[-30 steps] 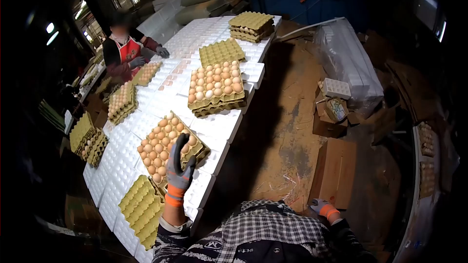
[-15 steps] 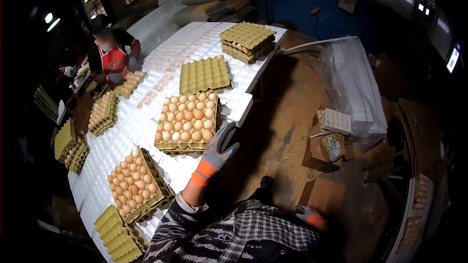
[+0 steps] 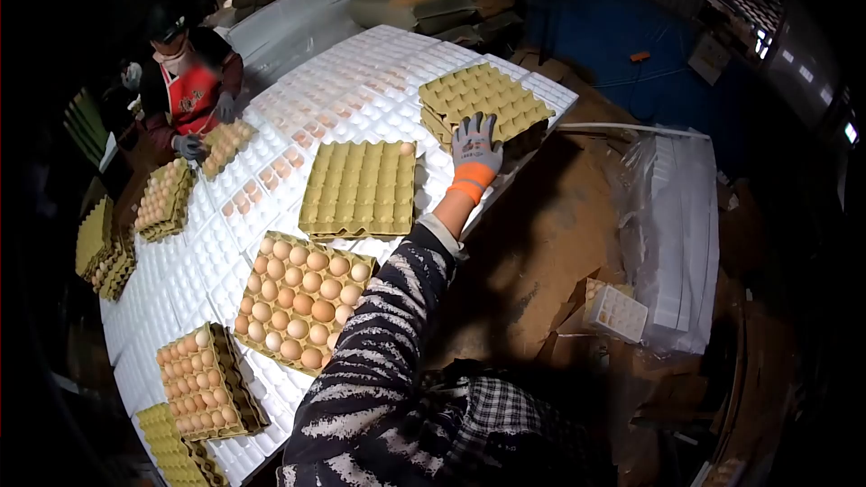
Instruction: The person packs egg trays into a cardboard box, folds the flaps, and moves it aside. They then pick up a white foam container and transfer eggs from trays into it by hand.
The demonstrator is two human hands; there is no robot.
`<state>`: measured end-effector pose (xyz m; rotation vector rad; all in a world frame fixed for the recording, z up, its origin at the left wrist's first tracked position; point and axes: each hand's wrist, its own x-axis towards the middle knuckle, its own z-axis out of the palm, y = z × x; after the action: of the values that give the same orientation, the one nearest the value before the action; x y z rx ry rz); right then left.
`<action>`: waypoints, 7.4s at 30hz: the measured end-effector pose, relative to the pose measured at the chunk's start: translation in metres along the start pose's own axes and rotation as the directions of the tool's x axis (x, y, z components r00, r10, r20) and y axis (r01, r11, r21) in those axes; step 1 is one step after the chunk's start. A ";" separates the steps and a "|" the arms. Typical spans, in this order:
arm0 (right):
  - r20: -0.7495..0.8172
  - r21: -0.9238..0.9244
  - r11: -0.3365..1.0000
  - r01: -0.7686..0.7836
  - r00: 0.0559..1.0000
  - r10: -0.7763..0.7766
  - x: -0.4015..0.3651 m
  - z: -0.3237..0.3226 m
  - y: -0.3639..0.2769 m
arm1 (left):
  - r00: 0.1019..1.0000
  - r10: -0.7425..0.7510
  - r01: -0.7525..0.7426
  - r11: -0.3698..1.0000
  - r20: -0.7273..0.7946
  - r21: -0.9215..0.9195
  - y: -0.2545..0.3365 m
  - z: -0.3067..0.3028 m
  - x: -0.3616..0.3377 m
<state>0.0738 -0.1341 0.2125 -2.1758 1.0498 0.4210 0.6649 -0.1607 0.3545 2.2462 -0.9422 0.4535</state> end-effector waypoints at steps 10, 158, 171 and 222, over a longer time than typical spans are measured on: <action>-0.306 -0.664 0.670 0.331 0.698 -0.648 0.185 -0.184 -0.088 | 0.902 -0.120 -0.066 0.911 0.415 0.407 -0.232 0.037 0.034; 0.343 0.587 0.403 0.702 0.235 -0.909 0.720 -0.441 -0.433 | 0.786 -0.618 0.568 0.726 -0.007 -0.388 0.056 0.152 0.167; 0.331 0.185 0.043 0.982 -0.021 -0.944 0.727 -0.453 -0.473 | 0.843 -0.532 0.528 0.846 0.073 0.070 0.018 0.157 0.195; 0.389 0.235 -0.101 0.967 -0.189 -0.902 0.811 -0.443 -0.526 | 0.506 -0.708 0.857 0.478 -0.492 0.194 0.067 0.285 0.300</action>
<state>0.9896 -0.6636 0.3195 -2.0989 -1.1550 0.1736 0.8381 -0.5419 0.3358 2.5435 0.5204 0.6040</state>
